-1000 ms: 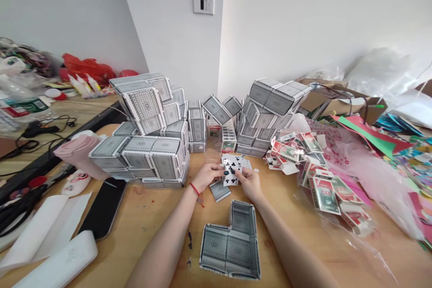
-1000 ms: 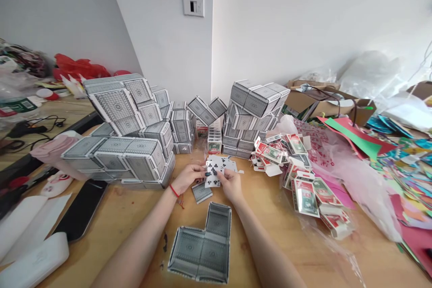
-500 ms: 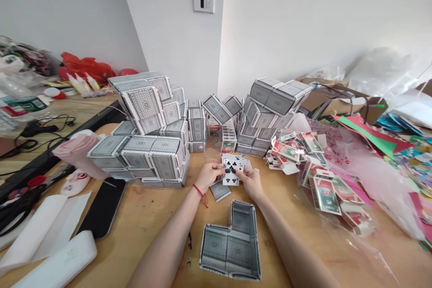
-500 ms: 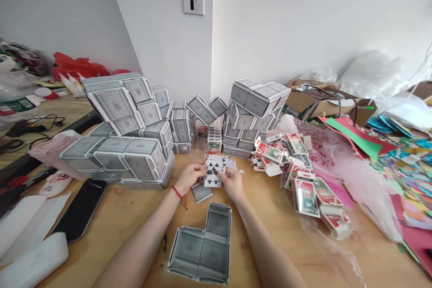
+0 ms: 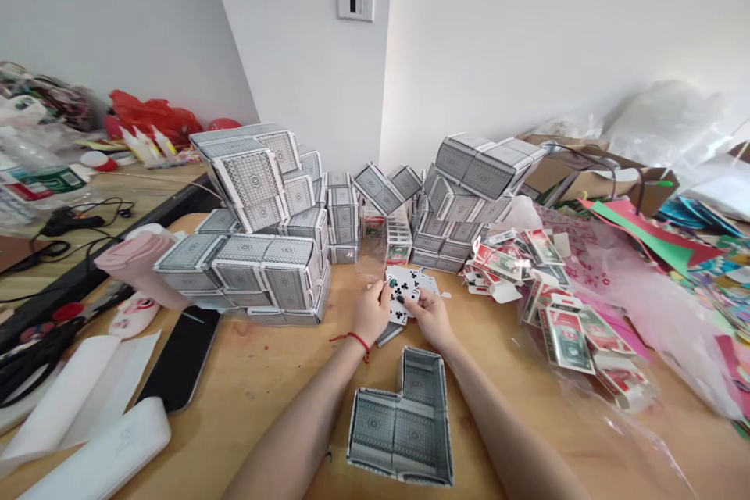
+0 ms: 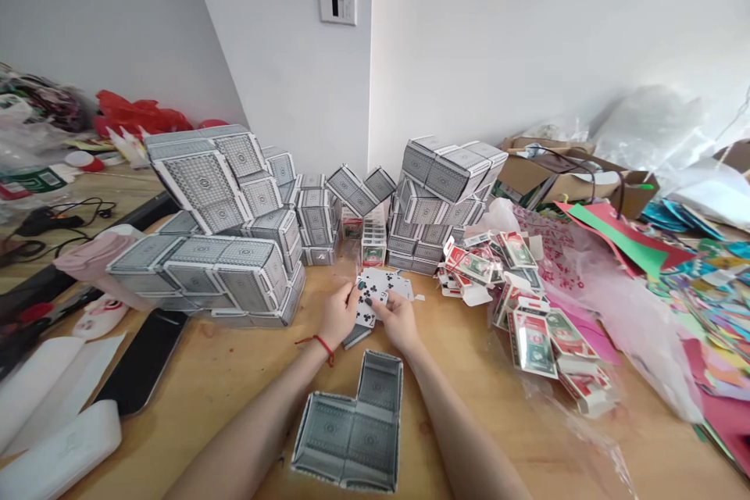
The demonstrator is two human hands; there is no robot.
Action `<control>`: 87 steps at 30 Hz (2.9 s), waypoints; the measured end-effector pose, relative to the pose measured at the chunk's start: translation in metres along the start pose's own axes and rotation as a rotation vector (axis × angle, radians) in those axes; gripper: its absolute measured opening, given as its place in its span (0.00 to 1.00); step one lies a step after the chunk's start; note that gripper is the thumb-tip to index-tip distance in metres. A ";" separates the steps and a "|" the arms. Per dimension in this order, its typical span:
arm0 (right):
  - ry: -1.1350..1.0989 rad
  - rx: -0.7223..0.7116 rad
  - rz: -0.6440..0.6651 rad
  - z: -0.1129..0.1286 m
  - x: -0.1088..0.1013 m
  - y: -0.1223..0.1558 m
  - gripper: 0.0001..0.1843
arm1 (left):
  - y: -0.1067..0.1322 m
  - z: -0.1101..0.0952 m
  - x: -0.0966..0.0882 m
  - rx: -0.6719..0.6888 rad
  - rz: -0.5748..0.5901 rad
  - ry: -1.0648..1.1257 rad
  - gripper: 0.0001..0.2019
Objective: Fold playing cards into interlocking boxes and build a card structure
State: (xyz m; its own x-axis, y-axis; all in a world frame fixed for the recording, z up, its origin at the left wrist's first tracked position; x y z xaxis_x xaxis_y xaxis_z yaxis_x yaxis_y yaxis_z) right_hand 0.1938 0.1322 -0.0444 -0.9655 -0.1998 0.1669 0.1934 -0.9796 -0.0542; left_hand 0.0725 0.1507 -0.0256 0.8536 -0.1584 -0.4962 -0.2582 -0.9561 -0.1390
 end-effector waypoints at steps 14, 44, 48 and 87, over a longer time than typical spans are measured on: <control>-0.012 0.007 -0.071 -0.002 -0.006 0.001 0.16 | 0.000 -0.005 0.002 0.035 0.006 0.034 0.18; 0.217 -0.131 -0.029 0.013 -0.013 -0.001 0.12 | 0.001 -0.012 0.009 0.164 0.083 -0.359 0.15; 0.559 -0.152 -0.187 0.017 -0.019 0.006 0.12 | 0.004 -0.021 0.016 0.243 0.098 -0.487 0.14; 0.405 -0.155 -0.112 0.018 -0.011 0.002 0.11 | 0.009 -0.024 0.014 0.147 0.015 -0.583 0.12</control>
State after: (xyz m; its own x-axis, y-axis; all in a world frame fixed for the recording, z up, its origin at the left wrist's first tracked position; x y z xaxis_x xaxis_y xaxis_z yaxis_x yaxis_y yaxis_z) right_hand 0.2082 0.1319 -0.0291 -0.9754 -0.0390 -0.2170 0.0856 -0.9740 -0.2097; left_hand 0.0930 0.1343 -0.0135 0.4711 0.0298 -0.8816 -0.3632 -0.9042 -0.2247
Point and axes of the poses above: each hand's wrist, its own y-axis away from the middle knuckle, its own x-axis out of the palm, z = x × y, the point moved 8 cm from there along -y, towards the middle knuckle, and after that the axes turned 11 degrees about z, right-handed, at the moved point
